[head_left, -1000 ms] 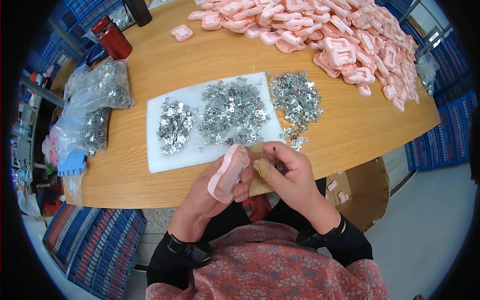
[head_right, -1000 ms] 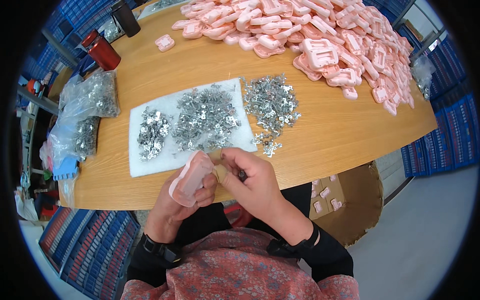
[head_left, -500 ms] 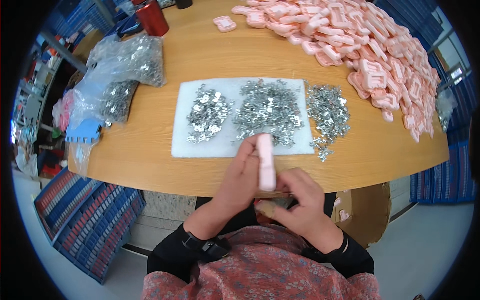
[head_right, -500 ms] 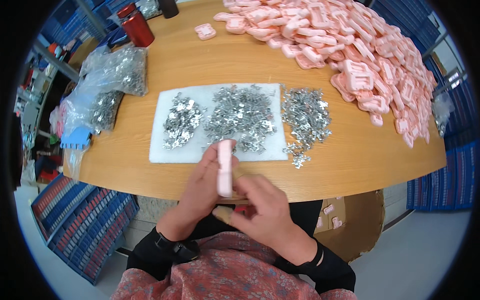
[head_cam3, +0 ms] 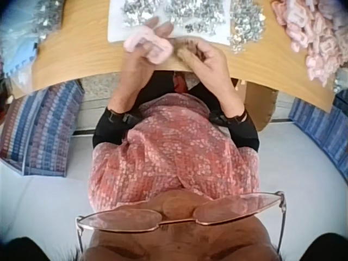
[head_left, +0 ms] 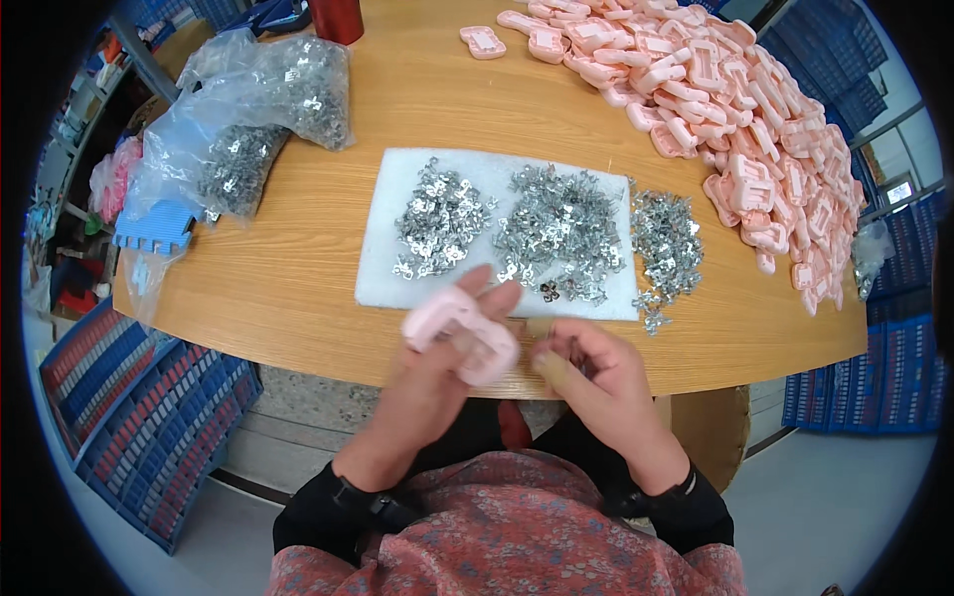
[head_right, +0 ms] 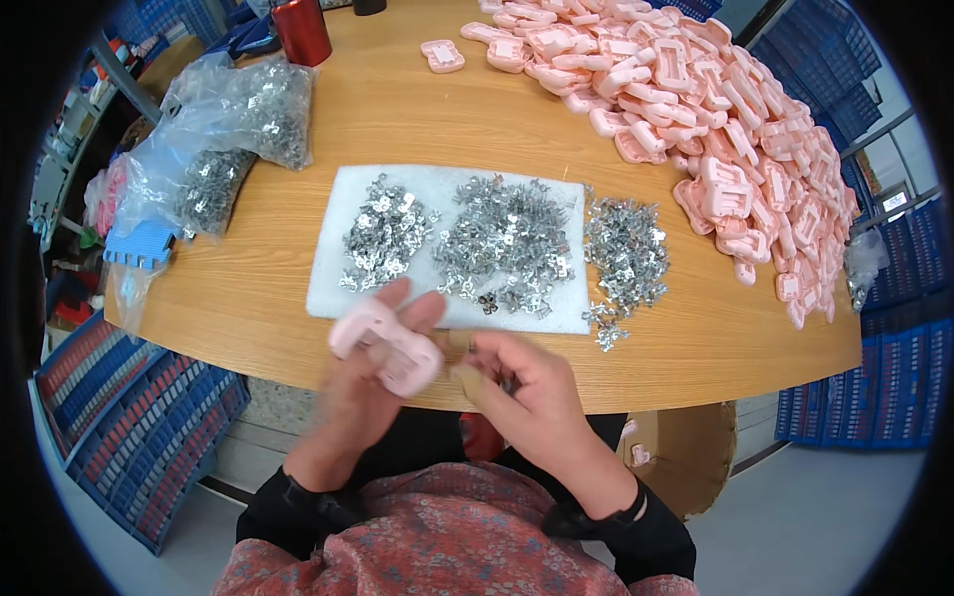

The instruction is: The person inserts small metal components into pink plastic housings using a thin metal tool. They repeatedly pick up metal pieces from a white mat and place them into slots on the plastic parts, then set the assembled units aside on the table.

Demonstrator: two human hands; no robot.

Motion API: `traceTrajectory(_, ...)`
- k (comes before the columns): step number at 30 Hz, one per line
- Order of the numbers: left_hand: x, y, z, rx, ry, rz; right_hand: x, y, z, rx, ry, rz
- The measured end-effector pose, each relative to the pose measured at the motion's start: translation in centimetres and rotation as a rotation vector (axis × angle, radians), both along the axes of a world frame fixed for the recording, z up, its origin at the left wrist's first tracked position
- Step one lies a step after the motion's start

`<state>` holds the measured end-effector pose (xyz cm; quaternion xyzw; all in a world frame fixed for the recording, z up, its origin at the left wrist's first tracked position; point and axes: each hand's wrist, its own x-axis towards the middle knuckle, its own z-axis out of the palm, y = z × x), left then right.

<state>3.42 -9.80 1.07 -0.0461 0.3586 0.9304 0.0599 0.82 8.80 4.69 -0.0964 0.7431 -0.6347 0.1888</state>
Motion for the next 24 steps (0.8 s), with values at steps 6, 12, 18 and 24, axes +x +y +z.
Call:
traceTrajectory(6, 1.0, -4.2, -0.1, -0.07, -0.092, 0.15, -4.9, -3.9, -2.0, 0.624, 0.846, -0.005)
traceTrajectory(12, 0.7, -4.0, -0.3, -0.207, -0.159, 0.091, -6.2, -5.1, -1.6, 0.689, 0.989, 0.095)
traceTrajectory(18, -0.8, -2.8, -0.7, -0.182, -0.152, 0.036, -6.0, -3.9, 0.5, 0.525, 0.631, 0.319)
traceTrajectory(24, -1.6, -1.7, -0.5, 0.003, -0.221, 0.013, -6.0, -2.6, -0.3, 0.241, 0.332, 0.251)
